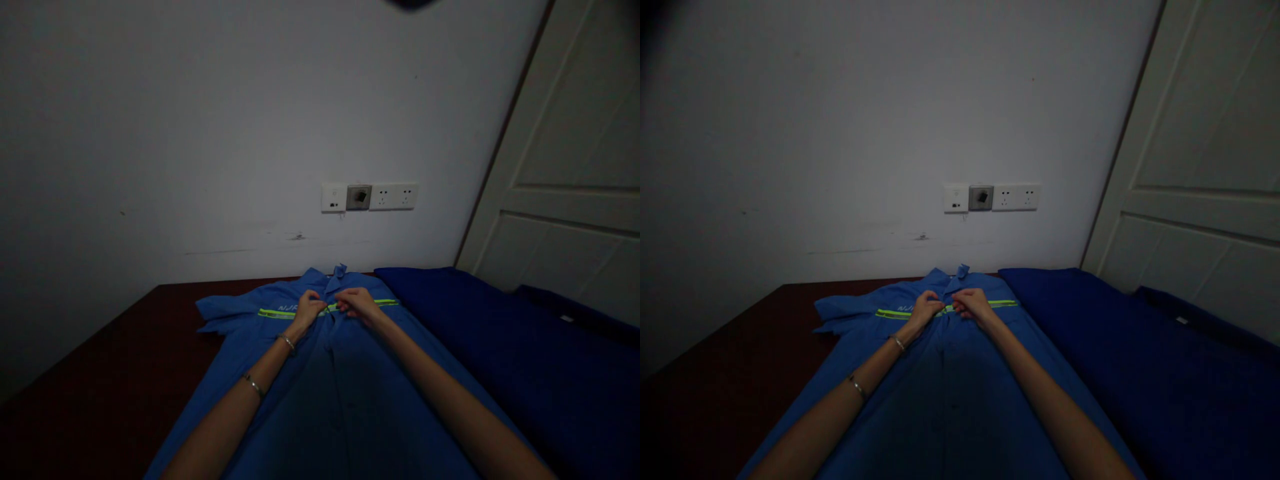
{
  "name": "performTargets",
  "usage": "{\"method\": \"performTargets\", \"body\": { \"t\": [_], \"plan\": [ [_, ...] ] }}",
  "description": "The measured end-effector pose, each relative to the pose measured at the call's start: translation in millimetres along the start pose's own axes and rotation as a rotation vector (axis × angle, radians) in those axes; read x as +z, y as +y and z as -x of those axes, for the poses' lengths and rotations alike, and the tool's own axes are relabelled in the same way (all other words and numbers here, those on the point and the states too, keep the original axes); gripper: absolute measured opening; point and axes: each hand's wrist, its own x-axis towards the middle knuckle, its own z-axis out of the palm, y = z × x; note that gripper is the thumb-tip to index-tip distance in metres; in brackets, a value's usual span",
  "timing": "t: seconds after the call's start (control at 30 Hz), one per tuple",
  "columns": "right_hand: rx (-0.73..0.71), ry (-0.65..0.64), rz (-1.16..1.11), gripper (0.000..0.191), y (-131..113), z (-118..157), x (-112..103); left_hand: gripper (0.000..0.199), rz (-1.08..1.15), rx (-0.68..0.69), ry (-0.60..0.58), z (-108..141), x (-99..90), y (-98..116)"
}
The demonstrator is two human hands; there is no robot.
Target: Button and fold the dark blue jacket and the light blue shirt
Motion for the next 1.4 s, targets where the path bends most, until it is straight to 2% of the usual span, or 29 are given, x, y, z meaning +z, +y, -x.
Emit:
{"method": "performTargets", "body": {
  "t": [0.1,0.2,0.37,0.67,0.97,1.17,1.4],
  "plan": [
    [0.203,-0.08,-0.13,0.01,2.3,3.9,7.0,0.027,-0.017,0.019,0.009,-0.3,-0.2,-1.2],
    [0.283,-0.066,-0.204,0.008,9.9,3.9,13.5,0.026,-0.023,0.038,0.017,-1.1,-0.7,-3.6],
    [0.283,-0.071,-0.346,0.012,20.6,-2.0,14.0,0.026,-0.035,0.052,0.018,-2.9,-0.8,-7.7],
    [0.269,-0.051,-0.39,0.014,32.4,-9.2,14.0,0.033,-0.003,0.08,-0.011,-3.3,-0.7,-8.7],
    [0.257,-0.028,-0.449,0.009,28.4,-4.9,16.7,0.045,0.066,0.124,0.014,-6.4,2.7,-14.5],
    [0.254,0.017,-0.506,0.015,25.9,-2.1,23.5,0.045,0.127,0.041,0.078,-3.1,4.6,-10.1],
    [0.225,0.021,-0.399,0.014,18.4,4.9,24.1,0.045,0.281,-0.041,0.086,1.6,7.4,-1.7]
  ]
}}
